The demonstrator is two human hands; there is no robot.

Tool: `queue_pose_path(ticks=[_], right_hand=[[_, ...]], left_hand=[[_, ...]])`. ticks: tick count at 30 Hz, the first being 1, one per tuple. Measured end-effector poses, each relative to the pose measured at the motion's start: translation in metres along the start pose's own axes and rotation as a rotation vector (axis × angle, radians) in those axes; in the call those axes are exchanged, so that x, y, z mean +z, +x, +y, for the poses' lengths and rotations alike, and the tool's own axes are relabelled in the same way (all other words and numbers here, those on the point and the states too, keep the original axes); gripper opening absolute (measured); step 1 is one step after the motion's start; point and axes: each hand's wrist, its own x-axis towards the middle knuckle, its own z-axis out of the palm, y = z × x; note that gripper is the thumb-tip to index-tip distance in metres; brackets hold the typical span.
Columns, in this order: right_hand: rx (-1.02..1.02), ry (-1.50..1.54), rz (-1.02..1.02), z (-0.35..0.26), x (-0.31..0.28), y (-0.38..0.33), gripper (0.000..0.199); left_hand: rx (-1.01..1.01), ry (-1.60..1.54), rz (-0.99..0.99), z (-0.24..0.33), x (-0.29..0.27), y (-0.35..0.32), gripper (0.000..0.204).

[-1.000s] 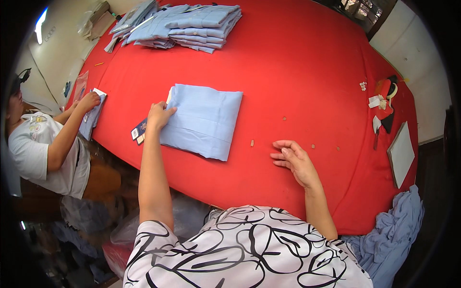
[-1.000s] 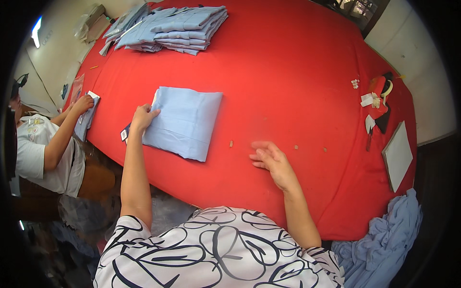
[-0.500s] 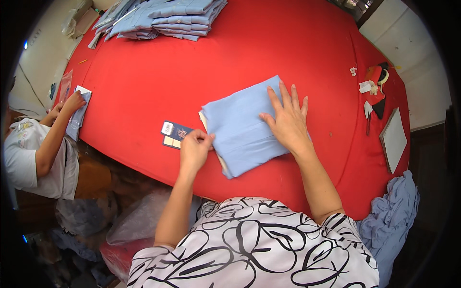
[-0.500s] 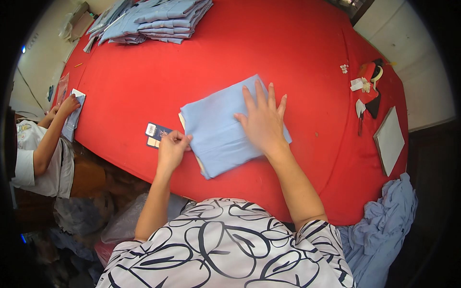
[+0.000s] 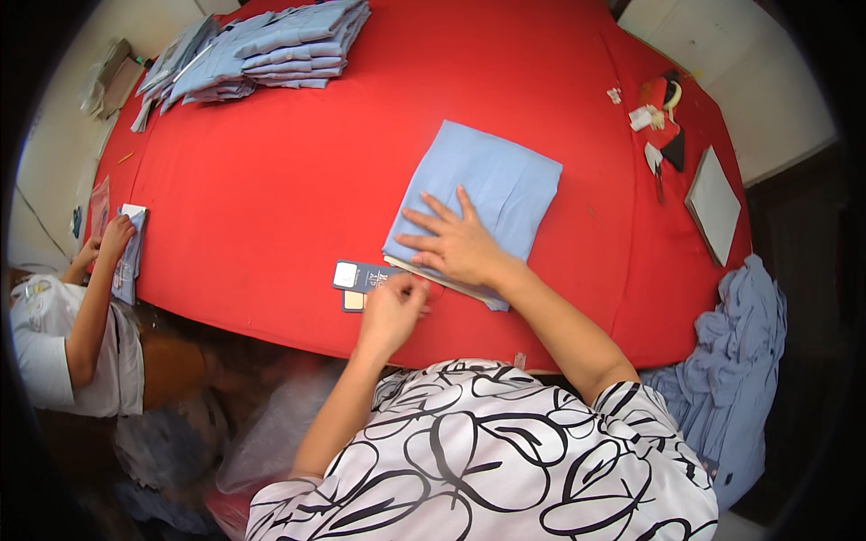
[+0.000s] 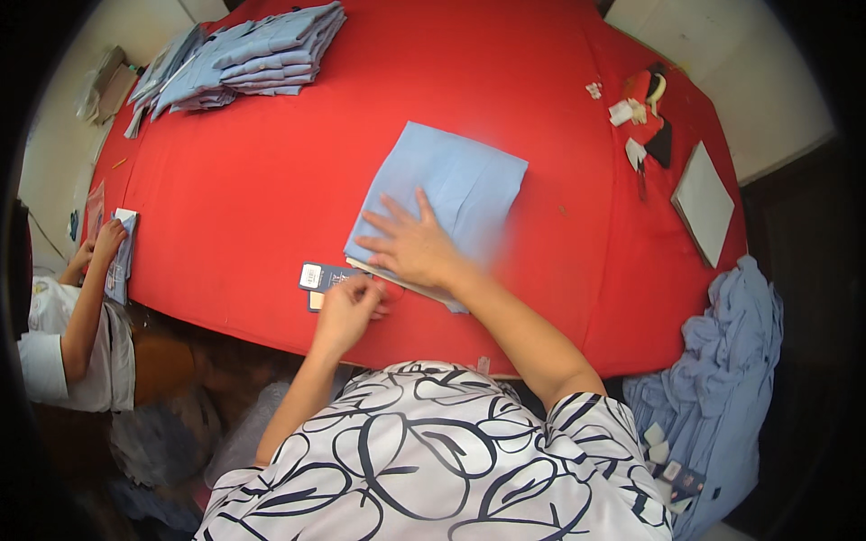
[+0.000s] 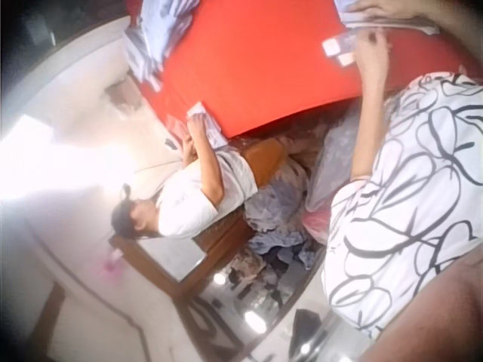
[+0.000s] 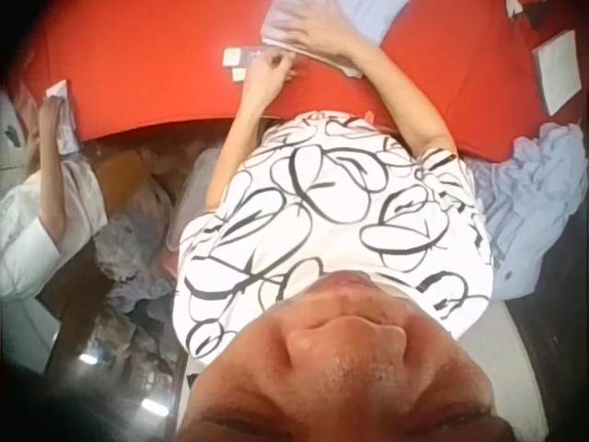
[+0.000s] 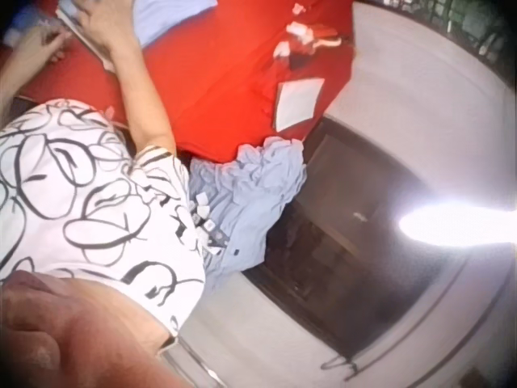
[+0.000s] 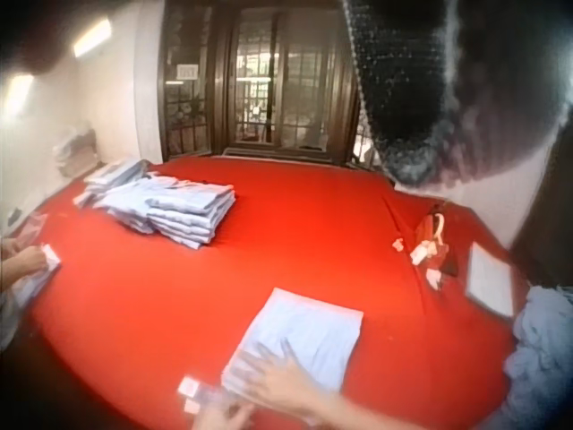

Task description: The person folds blue collared shirts using a cardboard template and attaches price tags by hand on a red surface.

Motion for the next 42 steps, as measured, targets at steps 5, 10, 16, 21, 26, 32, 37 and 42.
queue_pose_path(ticks=[5,10,16,21,26,32,37,42], right_hand=[[0.474,0.37,0.372,-0.026,-0.051,-0.041,0.028],[1.102,0.78,0.403,-0.031,-0.031,-0.133,0.021],[1.134,1.093,0.699,-0.066,0.021,-0.137,0.04],[1.165,0.905,0.716,-0.072,0.028,-0.122,0.038],[1.161,0.715,0.679,-0.076,0.029,-0.115,0.032],[1.195,0.521,0.544,-0.08,0.02,-0.107,0.026],[1.059,0.089,0.524,-0.077,0.019,-0.107,0.038],[0.955,0.118,0.429,-0.108,0.007,-0.111,0.048]], left_hand=[[0.35,0.245,0.342,-0.005,-0.037,0.027,0.021],[0.136,0.102,0.059,-0.011,-0.046,0.045,0.03],[0.19,0.145,-0.046,-0.018,-0.051,0.061,0.03],[0.216,0.281,-0.066,-0.012,-0.053,0.063,0.029],[0.247,0.334,-0.074,-0.013,-0.057,0.064,0.032],[0.335,0.404,0.02,-0.019,-0.052,0.066,0.033],[0.274,0.662,0.075,0.006,-0.046,0.061,0.03],[0.204,0.722,-0.028,0.018,-0.055,0.06,0.028]])
